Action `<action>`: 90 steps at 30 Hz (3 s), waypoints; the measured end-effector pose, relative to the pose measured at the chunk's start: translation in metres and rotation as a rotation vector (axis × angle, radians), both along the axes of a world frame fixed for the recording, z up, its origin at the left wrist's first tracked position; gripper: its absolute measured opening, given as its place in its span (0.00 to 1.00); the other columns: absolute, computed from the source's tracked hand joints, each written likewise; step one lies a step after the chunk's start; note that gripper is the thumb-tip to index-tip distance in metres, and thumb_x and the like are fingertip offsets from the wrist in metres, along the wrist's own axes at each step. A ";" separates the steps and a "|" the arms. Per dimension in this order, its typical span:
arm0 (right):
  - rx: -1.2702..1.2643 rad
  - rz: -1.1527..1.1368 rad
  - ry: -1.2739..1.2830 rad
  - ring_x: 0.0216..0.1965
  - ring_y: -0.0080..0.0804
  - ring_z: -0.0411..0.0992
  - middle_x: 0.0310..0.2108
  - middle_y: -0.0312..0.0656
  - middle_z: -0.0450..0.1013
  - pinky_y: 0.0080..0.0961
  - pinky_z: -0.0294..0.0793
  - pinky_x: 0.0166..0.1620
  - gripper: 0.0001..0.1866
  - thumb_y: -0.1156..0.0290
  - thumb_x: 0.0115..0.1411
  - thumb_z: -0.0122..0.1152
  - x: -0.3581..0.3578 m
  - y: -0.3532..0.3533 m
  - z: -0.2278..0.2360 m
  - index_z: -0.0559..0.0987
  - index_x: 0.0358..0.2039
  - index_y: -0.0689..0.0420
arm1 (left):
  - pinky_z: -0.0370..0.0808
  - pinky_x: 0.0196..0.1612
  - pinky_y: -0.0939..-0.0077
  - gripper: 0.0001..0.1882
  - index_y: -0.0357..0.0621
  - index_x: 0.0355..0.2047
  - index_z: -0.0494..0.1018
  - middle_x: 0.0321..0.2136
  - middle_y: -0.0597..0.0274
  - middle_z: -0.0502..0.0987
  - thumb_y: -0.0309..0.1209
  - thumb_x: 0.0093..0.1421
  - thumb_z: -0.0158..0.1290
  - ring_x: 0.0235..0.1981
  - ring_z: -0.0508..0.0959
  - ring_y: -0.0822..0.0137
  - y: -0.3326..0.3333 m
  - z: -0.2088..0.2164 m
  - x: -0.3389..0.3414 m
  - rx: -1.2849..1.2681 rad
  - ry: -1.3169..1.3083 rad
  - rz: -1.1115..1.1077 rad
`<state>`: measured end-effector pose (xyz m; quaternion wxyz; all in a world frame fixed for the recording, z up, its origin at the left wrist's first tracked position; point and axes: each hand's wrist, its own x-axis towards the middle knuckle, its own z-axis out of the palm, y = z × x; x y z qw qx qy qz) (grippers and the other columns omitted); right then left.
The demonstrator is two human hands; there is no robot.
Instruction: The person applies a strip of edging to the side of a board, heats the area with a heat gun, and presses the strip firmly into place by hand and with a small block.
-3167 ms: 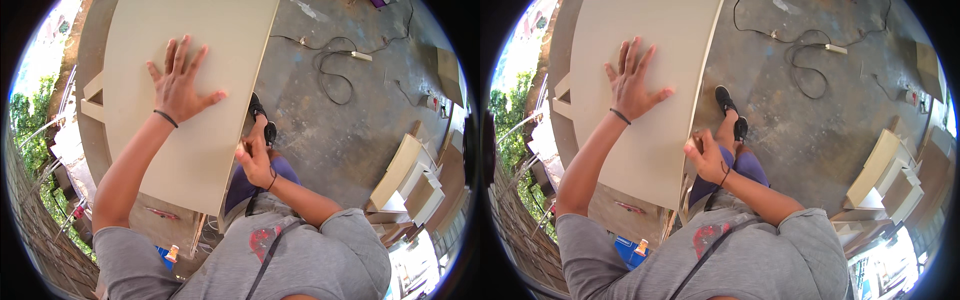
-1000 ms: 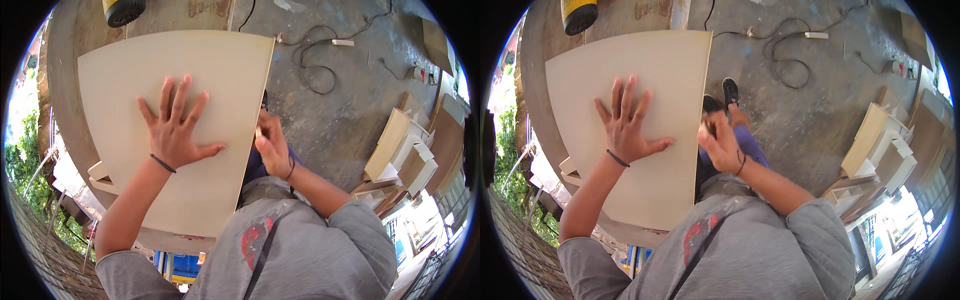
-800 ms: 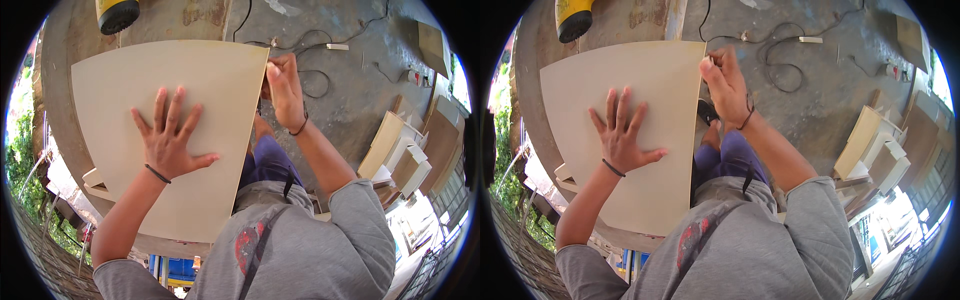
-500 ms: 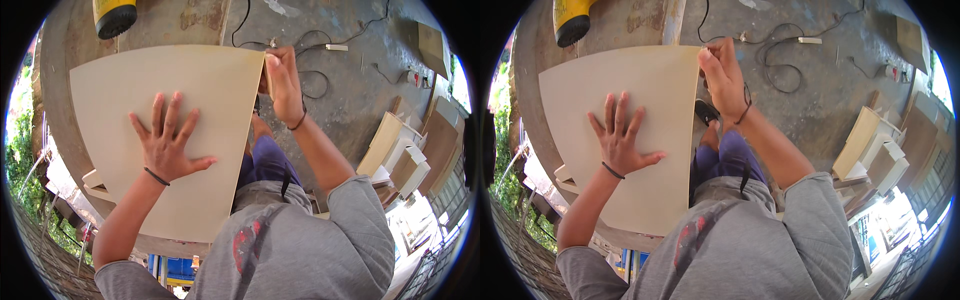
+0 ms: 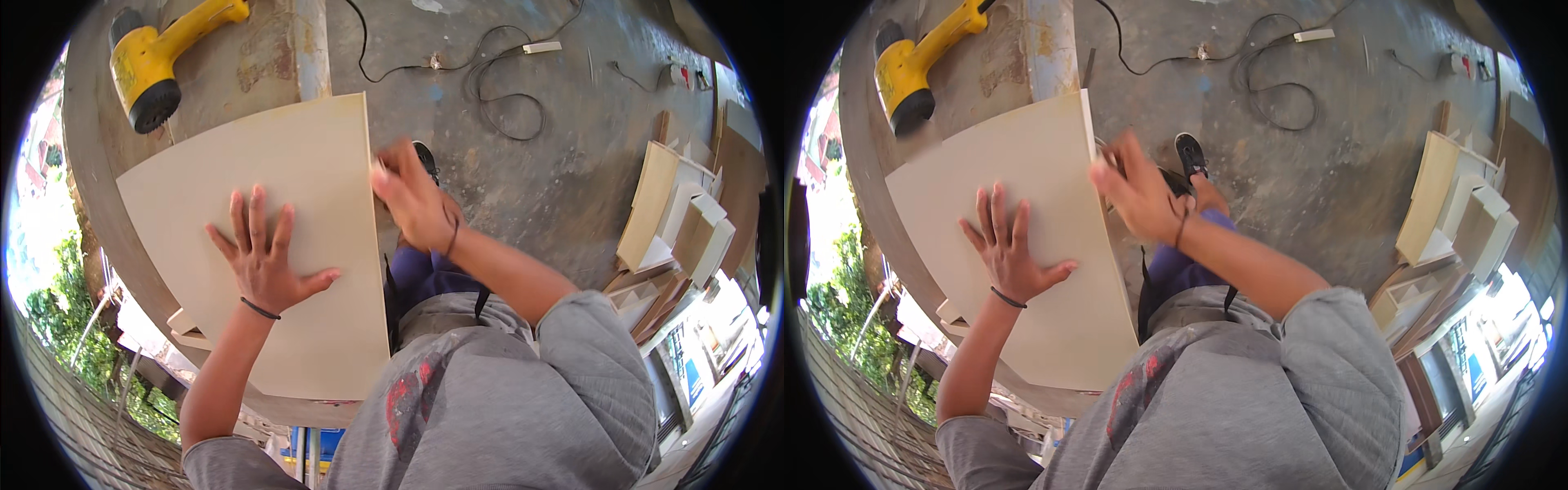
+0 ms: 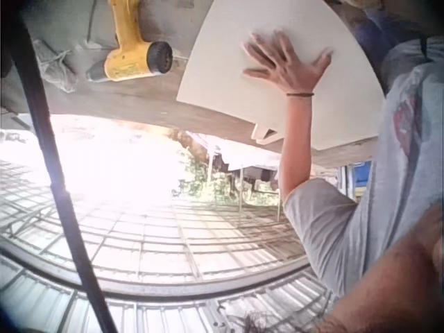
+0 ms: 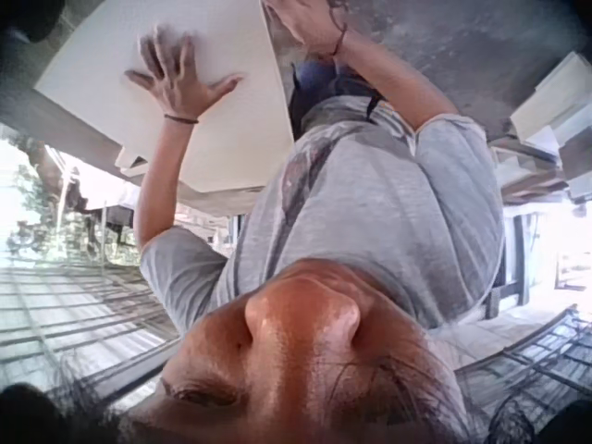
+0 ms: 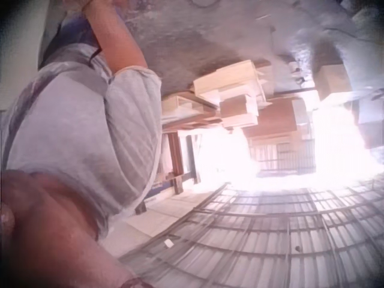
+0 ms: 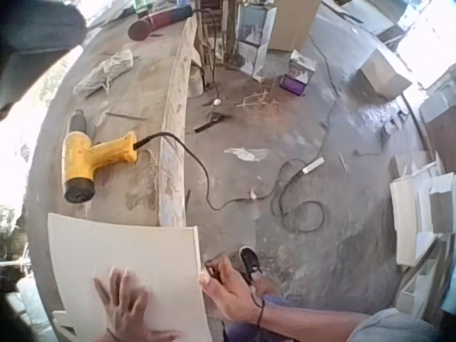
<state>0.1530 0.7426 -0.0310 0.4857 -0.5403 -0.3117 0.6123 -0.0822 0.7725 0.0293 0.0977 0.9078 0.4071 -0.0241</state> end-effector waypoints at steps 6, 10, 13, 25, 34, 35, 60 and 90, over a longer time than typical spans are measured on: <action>-0.016 -0.084 0.058 0.28 0.22 0.61 0.26 0.38 0.63 0.23 0.64 0.32 0.20 0.54 0.63 0.50 0.013 0.053 0.000 0.63 0.37 0.61 | 0.25 0.60 0.37 0.55 0.53 0.65 0.49 0.65 0.44 0.48 0.75 0.45 0.41 0.66 0.45 0.42 0.001 0.000 0.002 0.015 0.008 -0.023; 0.020 -0.103 0.005 0.27 0.22 0.62 0.24 0.39 0.63 0.24 0.64 0.31 0.20 0.55 0.63 0.49 0.011 0.063 -0.004 0.63 0.37 0.62 | 0.25 0.60 0.36 0.55 0.53 0.65 0.49 0.65 0.43 0.47 0.75 0.45 0.41 0.66 0.45 0.41 0.001 -0.001 0.001 0.004 0.008 -0.020; 0.010 -0.107 -0.012 0.27 0.22 0.62 0.24 0.40 0.63 0.25 0.64 0.31 0.19 0.56 0.64 0.48 0.010 0.062 0.000 0.62 0.37 0.61 | 0.26 0.60 0.34 0.55 0.52 0.65 0.49 0.65 0.44 0.47 0.75 0.44 0.42 0.66 0.45 0.41 0.001 0.001 0.000 0.001 0.007 -0.021; 0.096 -0.209 -0.107 0.30 0.21 0.60 0.29 0.38 0.61 0.23 0.64 0.35 0.19 0.57 0.67 0.42 -0.009 0.054 0.011 0.57 0.43 0.61 | 0.27 0.58 0.31 0.56 0.51 0.63 0.54 0.65 0.46 0.47 0.75 0.41 0.45 0.67 0.43 0.42 -0.005 0.004 0.001 -0.035 0.012 0.018; -0.053 -0.266 0.102 0.38 0.26 0.66 0.37 0.39 0.66 0.24 0.67 0.40 0.22 0.50 0.65 0.43 0.000 0.062 0.006 0.59 0.47 0.55 | 0.31 0.58 0.29 0.52 0.57 0.63 0.55 0.66 0.55 0.47 0.70 0.42 0.49 0.67 0.43 0.48 -0.004 0.005 -0.007 -0.057 0.018 0.051; -0.128 -0.271 0.292 0.40 0.27 0.67 0.39 0.40 0.67 0.27 0.68 0.40 0.22 0.49 0.65 0.43 0.005 0.055 0.025 0.60 0.48 0.53 | 0.32 0.58 0.29 0.51 0.57 0.63 0.55 0.67 0.56 0.46 0.70 0.42 0.49 0.68 0.43 0.49 -0.007 0.005 -0.011 -0.070 0.033 0.072; -0.177 0.692 0.279 0.49 0.43 0.70 0.48 0.49 0.69 0.37 0.75 0.46 0.22 0.60 0.67 0.39 -0.091 -0.040 0.126 0.64 0.55 0.61 | 0.60 0.57 0.51 0.27 0.48 0.53 0.67 0.54 0.48 0.66 0.40 0.52 0.55 0.58 0.62 0.50 -0.514 -0.069 -0.116 0.585 0.278 2.392; -0.186 0.411 0.239 0.34 0.26 0.74 0.39 0.45 0.73 0.23 0.76 0.36 0.11 0.66 0.67 0.45 -0.039 -0.058 0.136 0.67 0.43 0.61 | 0.66 0.49 0.60 0.24 0.39 0.47 0.67 0.41 0.49 0.72 0.31 0.50 0.60 0.45 0.71 0.50 -0.169 0.060 0.069 0.012 -0.943 0.680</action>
